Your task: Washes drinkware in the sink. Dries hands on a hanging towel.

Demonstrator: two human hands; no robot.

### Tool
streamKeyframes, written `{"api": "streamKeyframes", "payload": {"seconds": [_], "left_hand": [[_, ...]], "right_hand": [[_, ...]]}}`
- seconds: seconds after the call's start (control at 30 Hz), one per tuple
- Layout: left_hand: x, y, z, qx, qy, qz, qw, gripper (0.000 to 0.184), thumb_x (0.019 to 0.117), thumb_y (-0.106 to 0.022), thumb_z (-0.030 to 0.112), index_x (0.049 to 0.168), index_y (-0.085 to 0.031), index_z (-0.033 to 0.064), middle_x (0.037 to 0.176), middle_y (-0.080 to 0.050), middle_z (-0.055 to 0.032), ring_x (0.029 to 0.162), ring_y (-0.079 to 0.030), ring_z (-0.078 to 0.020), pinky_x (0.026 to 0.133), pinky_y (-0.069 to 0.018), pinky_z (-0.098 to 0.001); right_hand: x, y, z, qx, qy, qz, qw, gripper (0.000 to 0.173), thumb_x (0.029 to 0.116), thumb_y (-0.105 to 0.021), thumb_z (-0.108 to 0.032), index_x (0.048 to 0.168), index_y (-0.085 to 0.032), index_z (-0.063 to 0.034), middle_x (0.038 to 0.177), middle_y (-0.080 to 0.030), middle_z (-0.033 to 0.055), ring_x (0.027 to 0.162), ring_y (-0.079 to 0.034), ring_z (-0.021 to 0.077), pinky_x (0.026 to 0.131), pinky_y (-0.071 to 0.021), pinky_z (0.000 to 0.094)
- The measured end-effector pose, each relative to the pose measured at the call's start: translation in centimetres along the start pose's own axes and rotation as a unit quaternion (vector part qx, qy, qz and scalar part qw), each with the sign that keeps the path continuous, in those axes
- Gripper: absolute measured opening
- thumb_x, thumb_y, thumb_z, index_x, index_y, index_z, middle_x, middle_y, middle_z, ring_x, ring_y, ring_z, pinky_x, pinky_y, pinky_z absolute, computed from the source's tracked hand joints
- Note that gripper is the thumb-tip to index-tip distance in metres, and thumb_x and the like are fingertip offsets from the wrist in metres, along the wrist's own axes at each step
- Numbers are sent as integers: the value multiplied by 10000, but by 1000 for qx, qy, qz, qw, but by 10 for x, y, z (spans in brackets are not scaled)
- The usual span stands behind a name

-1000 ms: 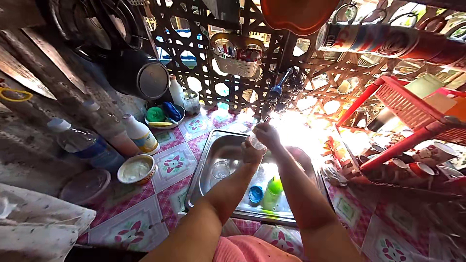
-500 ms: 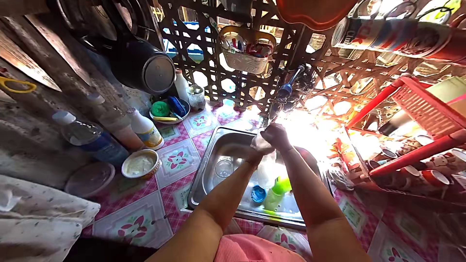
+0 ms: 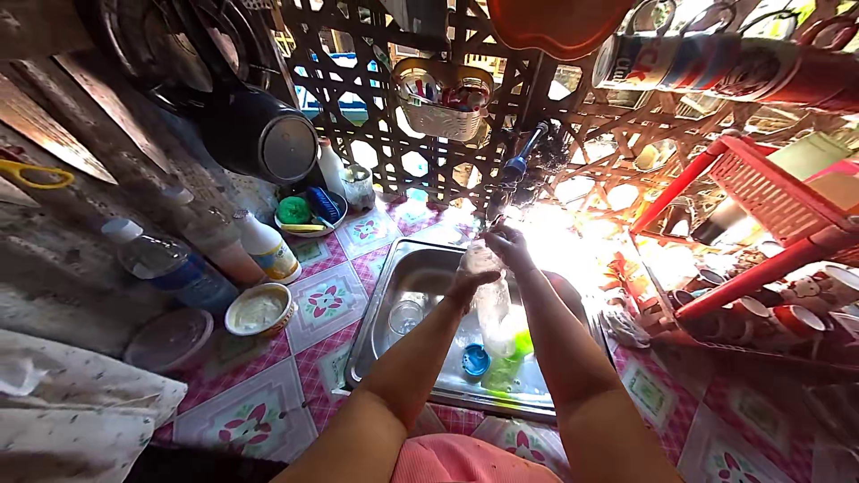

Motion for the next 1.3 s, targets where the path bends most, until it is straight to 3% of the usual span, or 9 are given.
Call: {"api": "streamKeyframes", "payload": {"seconds": [0.2, 0.33, 0.47, 0.67, 0.77, 0.93, 1.1, 1.17, 1.3], "left_hand": [[4, -6, 15, 326, 10, 70, 943, 965, 725, -901, 264, 1468, -384, -70, 1337, -579, -268, 1255, -575, -329, 1063, -468, -481], [14, -8, 30, 133, -15, 10, 991, 919, 675, -878, -35, 1468, -418, 26, 1272, -638, -179, 1154, -640, -244, 984, -549, -419], [27, -10, 41, 116, -70, 26, 990, 831, 817, -853, 160, 1510, -398, 101, 1371, -598, -154, 1226, -604, -258, 1020, -527, -465], [49, -4, 52, 330, -80, 125, 932, 729, 910, -756, 448, 1463, -479, 63, 1387, -598, -193, 1292, -569, -326, 1099, -444, -525], [49, -11, 52, 371, -93, 62, 922, 676, 934, -720, 440, 1453, -512, 61, 1410, -589, -170, 1323, -551, -295, 1125, -433, -504], [50, 0, 40, 176, -39, -42, 983, 560, 1016, -612, 349, 1493, -461, 97, 1452, -543, -151, 1306, -540, -253, 1079, -463, -462], [59, 15, 42, 323, -119, 124, 931, 523, 1075, -465, 450, 1255, -634, -11, 1217, -654, -235, 1161, -622, -345, 1026, -478, -543], [49, 12, 40, 315, -102, 109, 937, 527, 1088, -443, 426, 1349, -588, -8, 1314, -627, -229, 1245, -592, -329, 1087, -444, -523], [43, 14, 44, 282, -68, 84, 953, 709, 924, -736, 429, 1472, -467, 68, 1397, -588, -176, 1298, -563, -291, 1098, -455, -503]], "right_hand": [[-11, -9, 1, -134, -110, 46, 984, 322, 991, -644, -282, 1076, -699, 24, 1083, -683, 241, 1027, -652, 376, 926, -497, 602], [-9, 6, 25, 145, -108, 190, 965, 315, 1062, -496, -268, 1155, -627, 2, 978, -659, 110, 848, -623, 170, 770, -548, 394], [-16, -2, 35, 182, -108, 238, 948, 426, 1059, -493, -366, 1314, -581, -35, 1188, -654, 170, 1055, -634, 247, 903, -534, 482], [-51, -61, 15, -18, -63, 292, 954, 555, 1059, -359, -237, 1537, -348, 44, 1577, -354, 280, 1504, -299, 358, 1258, -213, 454], [-47, -38, 31, 7, -114, 283, 952, 445, 1095, -334, -157, 1446, -473, 79, 1458, -503, 285, 1399, -461, 331, 1186, -351, 438], [-32, -13, 50, 292, -219, 192, 911, 467, 1080, -375, -442, 1246, -605, -72, 1027, -665, 118, 905, -645, 212, 775, -556, 426], [-35, -22, 42, 157, -126, 268, 942, 451, 1079, -465, -307, 1441, -477, -39, 1296, -608, 200, 1169, -597, 264, 1000, -487, 472], [-39, -31, 47, 68, -78, 287, 952, 457, 1024, -554, -232, 1421, -510, -10, 1279, -613, 218, 1193, -589, 293, 1042, -470, 474], [-42, -43, 40, 65, -56, 267, 960, 453, 1018, -531, -208, 1422, -538, -4, 1414, -535, 237, 1339, -484, 335, 1147, -368, 492]]}}
Point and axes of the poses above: each hand's wrist, its own x-axis towards the middle knuckle, its own y-axis out of the back of the hand, z = x × y, the point moved 5 cm from there along x, towards the middle knuckle
